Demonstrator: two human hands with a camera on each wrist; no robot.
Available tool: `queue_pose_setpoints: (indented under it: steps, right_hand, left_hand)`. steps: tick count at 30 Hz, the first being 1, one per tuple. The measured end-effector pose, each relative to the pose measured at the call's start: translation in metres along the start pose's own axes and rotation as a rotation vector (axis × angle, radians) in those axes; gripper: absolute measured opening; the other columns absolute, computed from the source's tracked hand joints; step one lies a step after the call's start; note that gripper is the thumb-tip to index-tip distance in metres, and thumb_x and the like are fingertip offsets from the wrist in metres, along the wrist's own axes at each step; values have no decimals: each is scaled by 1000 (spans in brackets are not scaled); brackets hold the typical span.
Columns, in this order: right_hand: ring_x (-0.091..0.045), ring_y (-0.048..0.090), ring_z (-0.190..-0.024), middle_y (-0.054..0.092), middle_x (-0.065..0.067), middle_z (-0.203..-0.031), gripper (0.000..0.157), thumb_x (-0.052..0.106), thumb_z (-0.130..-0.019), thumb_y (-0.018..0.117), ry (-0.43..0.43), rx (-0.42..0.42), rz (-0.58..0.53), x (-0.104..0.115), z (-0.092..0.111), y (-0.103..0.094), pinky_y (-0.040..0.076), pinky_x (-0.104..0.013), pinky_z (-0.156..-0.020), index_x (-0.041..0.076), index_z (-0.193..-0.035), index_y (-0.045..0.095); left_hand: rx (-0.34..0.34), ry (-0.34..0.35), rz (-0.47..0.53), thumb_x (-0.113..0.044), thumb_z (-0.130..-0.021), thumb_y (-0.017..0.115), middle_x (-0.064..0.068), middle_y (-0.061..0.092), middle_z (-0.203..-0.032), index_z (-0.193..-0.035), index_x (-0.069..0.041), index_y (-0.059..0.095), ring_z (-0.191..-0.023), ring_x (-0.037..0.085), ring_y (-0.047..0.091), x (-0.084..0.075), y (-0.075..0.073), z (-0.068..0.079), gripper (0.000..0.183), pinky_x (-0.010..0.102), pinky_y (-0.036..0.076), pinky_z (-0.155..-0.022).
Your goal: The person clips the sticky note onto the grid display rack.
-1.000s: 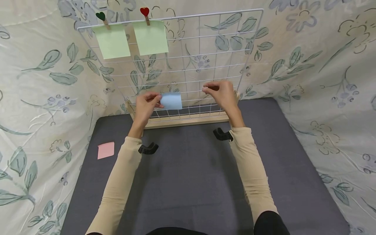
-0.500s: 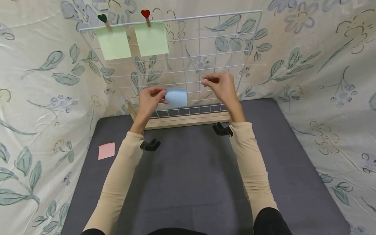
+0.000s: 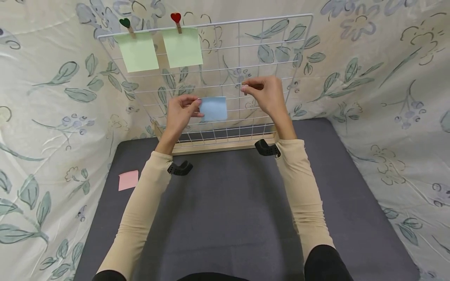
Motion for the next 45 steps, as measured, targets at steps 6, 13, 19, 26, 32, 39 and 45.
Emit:
queue_pose_setpoints:
  steps: [6, 13, 19, 26, 32, 39, 45]
  right_hand:
    - [2, 64, -78, 74, -14, -100, 26, 20, -90, 74, -25, -9, -14, 9, -8, -5, 52, -14, -73, 2, -107, 75]
    - [1, 65, -80, 74, -11, -100, 26, 21, -89, 74, -41, -30, -24, 24, -17, -17, 52, -15, -74, 3, -107, 75]
    - [1, 65, -81, 74, -7, -101, 28, 23, -88, 75, -19, -50, -29, 28, -20, -24, 53, -16, -76, 4, -108, 76]
    - [0, 64, -82, 74, -1, -97, 29, 22, -88, 75, -3, -80, -56, 30, -22, -33, 54, -18, -82, 3, -110, 74]
    - [1, 64, -81, 73, 4, -92, 28, 22, -88, 76, -10, -98, -66, 34, -27, -38, 53, -17, -81, 3, -108, 75]
    - [-1, 65, -82, 72, 10, -88, 27, 19, -87, 77, -3, -113, -132, 35, -33, -44, 54, -19, -88, 2, -107, 75]
    - [-1, 65, -84, 71, 10, -90, 28, 21, -87, 76, -4, -110, -113, 43, -36, -46, 53, -18, -87, 3, -109, 75]
  left_hand:
    - [-2, 9, -6, -3, -93, 65, 23, 69, -97, -105, 10, 69, -74, 22, 68, -8, 1, -4, 18, 29, 63, -65]
    - [-5, 9, 0, -2, -93, 65, 26, 68, -98, -105, 12, 68, -76, 23, 69, -17, -1, -7, 18, 29, 63, -66]
    - [6, 36, -2, -2, -93, 65, 22, 69, -94, -104, 11, 69, -75, 21, 68, -27, 3, -10, 17, 30, 63, -66]
    - [19, 83, -10, -2, -93, 66, 21, 69, -92, -101, 10, 70, -72, 20, 68, -52, 10, -15, 15, 29, 63, -66]
    - [50, 92, 35, -2, -93, 66, 22, 70, -94, -102, 11, 70, -73, 21, 68, -77, 15, -18, 16, 30, 63, -67]
    - [37, 97, 16, -2, -92, 66, 23, 71, -100, -104, 11, 69, -75, 21, 70, -90, 18, -23, 18, 28, 63, -66]
    - [3, 123, -5, -4, -92, 67, 21, 71, -102, -104, 9, 70, -79, 23, 72, -96, 23, -30, 18, 27, 62, -65]
Point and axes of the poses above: each hand's wrist, its own z-axis away from the middle knuckle, its own y-axis out of the palm, x = y × z, the point moved 2 cm from there along -z, towards the middle knuckle
